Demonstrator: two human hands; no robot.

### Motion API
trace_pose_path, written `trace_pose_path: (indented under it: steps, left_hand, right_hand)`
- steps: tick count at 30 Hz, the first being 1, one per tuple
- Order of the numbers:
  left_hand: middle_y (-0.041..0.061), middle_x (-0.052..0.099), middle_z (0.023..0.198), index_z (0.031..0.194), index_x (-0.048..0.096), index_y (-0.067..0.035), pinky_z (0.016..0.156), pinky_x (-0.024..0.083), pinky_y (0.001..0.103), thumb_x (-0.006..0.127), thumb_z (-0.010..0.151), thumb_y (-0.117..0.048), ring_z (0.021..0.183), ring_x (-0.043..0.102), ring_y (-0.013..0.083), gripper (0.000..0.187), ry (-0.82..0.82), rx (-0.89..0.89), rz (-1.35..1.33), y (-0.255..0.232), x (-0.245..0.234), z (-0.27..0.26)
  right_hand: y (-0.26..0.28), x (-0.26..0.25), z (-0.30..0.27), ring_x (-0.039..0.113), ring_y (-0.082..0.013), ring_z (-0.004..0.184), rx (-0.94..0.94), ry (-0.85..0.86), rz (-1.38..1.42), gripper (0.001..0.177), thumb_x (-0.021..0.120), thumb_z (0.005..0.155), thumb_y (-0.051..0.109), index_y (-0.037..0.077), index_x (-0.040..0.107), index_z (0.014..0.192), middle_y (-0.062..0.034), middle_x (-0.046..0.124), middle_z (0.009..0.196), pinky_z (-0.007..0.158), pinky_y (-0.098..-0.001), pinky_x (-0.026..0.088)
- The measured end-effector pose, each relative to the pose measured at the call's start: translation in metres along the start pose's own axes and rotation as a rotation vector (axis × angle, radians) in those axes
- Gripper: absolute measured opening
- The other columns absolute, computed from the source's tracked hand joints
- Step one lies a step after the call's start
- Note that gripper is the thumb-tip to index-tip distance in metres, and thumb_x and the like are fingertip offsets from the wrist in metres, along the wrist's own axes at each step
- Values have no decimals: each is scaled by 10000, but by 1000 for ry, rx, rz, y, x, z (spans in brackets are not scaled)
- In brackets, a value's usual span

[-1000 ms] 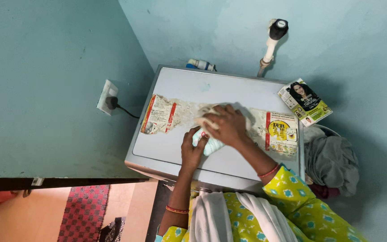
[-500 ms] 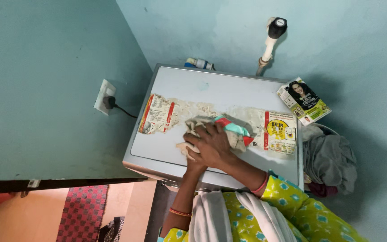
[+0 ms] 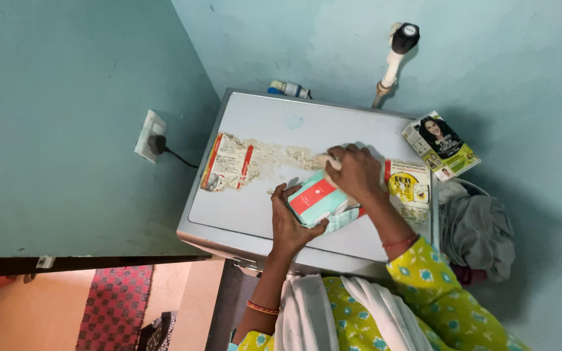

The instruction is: The person wipes a pink Colgate toothpaste box and a light green cylindrical container with a cloth on top of a washing machine. After cleaning, the person places the toothpaste box on a wall shelf and continues wiping the cylindrical container.

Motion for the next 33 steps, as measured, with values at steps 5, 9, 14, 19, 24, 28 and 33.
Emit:
trace_pose_path:
  steps: [5, 9, 14, 19, 24, 28, 33]
  left_hand:
    - [149, 667, 1321, 1452, 464, -6, 1078, 545, 393, 922, 726, -280, 1205, 677, 304, 901, 111, -86, -112, 41, 18, -12]
    - [159, 605, 1444, 1489, 504, -85, 1098, 476, 429, 996, 749, -200, 1321, 597, 349, 896, 91, 176, 248, 42, 17, -15]
    - [205, 551, 1311, 1398, 347, 40, 1019, 494, 430, 990, 544, -316, 1198, 576, 351, 1126, 4, -33, -24, 20, 3, -4]
    - [188, 596, 1293, 1358, 443, -1, 1027, 522, 393, 975, 603, -267, 1201, 613, 296, 962, -17, -74, -82, -7, -9, 8]
    - [148, 676, 1230, 1305, 548, -12, 949, 562, 342, 867, 741, -219, 1083, 683, 219, 680, -113, -252, -313, 5, -14, 18]
    - [130, 655, 1249, 1339, 580, -1, 980, 517, 345, 787, 852, -224, 1137, 625, 217, 575, -139, -304, -585, 16, -2, 12]
    - [88, 662, 1219, 1359, 551, -51, 863, 545, 394, 665, 890, -406, 1106, 650, 238, 599, -177, -761, -1106, 43, 12, -1]
  right_hand:
    - [75, 9, -42, 605, -359, 1093, -249, 26, 21, 534, 720, 811, 407, 229, 679, 1312, -116, 665, 1211, 846, -516, 507]
    - [98, 8, -57, 562, -391, 1190, -432, -100, -59, 591, 681, 805, 501, 248, 642, 1337, -119, 615, 1299, 921, -599, 454]
    - [35, 28, -31, 580, -326, 1170, -209, 111, -94, 436, 677, 859, 421, 301, 703, 1277, -57, 641, 1351, 889, -553, 474]
    - [-58, 51, 3, 731, -248, 1136, 215, 365, 460, 459, 713, 898, 408, 158, 743, 1283, -86, 759, 1248, 1006, -346, 554]
    - [-107, 68, 7, 653, -227, 1150, 471, 252, 876, 532, 745, 842, 329, 95, 671, 1315, -101, 695, 1242, 1005, -341, 501]
    - [-103, 102, -12, 610, -167, 1198, 474, -23, 1284, 512, 732, 888, 243, -13, 649, 1324, -79, 592, 1303, 1029, -319, 488]
    - [-83, 115, -27, 669, -179, 1038, 389, -158, 1255, 371, 626, 953, 230, -35, 706, 1200, -118, 742, 1126, 943, -300, 518]
Point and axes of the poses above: each hand's wrist, its own z-axis towards the middle knuckle, its own x-axis out of the palm, y = z × x, the point moved 4 cm from there along z, towards the middle knuckle
